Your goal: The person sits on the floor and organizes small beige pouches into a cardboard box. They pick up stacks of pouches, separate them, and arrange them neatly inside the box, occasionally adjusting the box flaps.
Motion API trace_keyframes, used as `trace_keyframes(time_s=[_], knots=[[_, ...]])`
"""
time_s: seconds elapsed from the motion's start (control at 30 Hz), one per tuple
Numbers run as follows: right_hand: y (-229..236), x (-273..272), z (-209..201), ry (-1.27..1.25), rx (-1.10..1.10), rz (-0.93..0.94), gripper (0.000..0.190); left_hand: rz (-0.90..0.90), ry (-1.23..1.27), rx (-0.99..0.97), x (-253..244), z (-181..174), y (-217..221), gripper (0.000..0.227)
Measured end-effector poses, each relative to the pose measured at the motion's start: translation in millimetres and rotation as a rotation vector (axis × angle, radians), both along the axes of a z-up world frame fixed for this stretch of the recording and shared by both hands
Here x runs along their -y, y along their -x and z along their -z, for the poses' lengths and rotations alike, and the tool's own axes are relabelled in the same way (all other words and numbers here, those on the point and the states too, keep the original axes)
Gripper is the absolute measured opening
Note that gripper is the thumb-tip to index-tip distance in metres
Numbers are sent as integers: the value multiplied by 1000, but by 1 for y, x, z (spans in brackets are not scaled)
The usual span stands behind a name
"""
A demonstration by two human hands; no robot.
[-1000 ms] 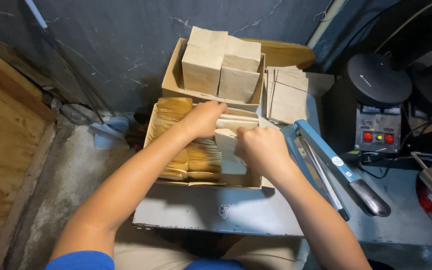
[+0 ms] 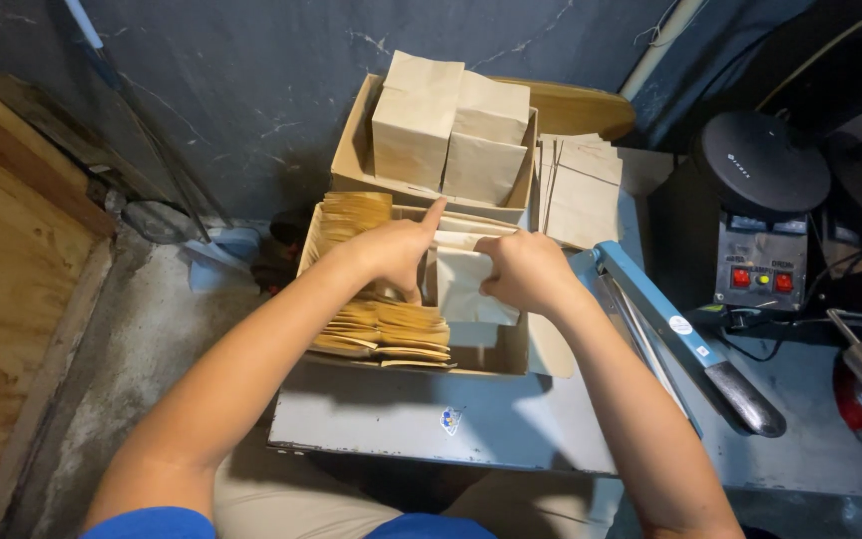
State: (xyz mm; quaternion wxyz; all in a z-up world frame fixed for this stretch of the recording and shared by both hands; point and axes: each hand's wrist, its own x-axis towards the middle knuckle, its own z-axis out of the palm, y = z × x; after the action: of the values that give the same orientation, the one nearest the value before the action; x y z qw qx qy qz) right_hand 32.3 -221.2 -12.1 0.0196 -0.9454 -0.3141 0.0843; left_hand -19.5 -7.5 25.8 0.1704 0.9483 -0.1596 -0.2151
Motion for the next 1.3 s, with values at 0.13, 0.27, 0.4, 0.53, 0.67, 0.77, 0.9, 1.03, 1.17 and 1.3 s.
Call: trace_keyframes(time_s=[0.13,0.27,0.4,0.53,0.67,0.77,0.9,1.03,1.17,1.3], knots=[[-3,4,11,-33,-53,6,51,-4,-11,44,5,12,-5,142],[7,1,12,-19,-114,-8,60,-27,4,67,11,21,-5,127],[14,-5,23,24,-100,10,65,-50,16,69,12,10,5,112],[9,-4,45,52,4,-48,58,-55,25,127,16,23,-4,104],[4,3,62,-9,84,-34,52,-56,43,129,17,27,-9,107],[0,9,56,-34,108,-19,50,-67,80,103,17,27,-9,107],[-6,11,64,-30,151,-2,44,-94,116,60,19,15,1,109],[-3,13,59,-57,145,-51,43,-139,148,36,19,10,4,113],[7,16,52,-48,92,-84,40,-205,129,93,19,23,-3,114],[21,18,58,-36,81,-52,36,-229,114,163,18,34,-11,107]])
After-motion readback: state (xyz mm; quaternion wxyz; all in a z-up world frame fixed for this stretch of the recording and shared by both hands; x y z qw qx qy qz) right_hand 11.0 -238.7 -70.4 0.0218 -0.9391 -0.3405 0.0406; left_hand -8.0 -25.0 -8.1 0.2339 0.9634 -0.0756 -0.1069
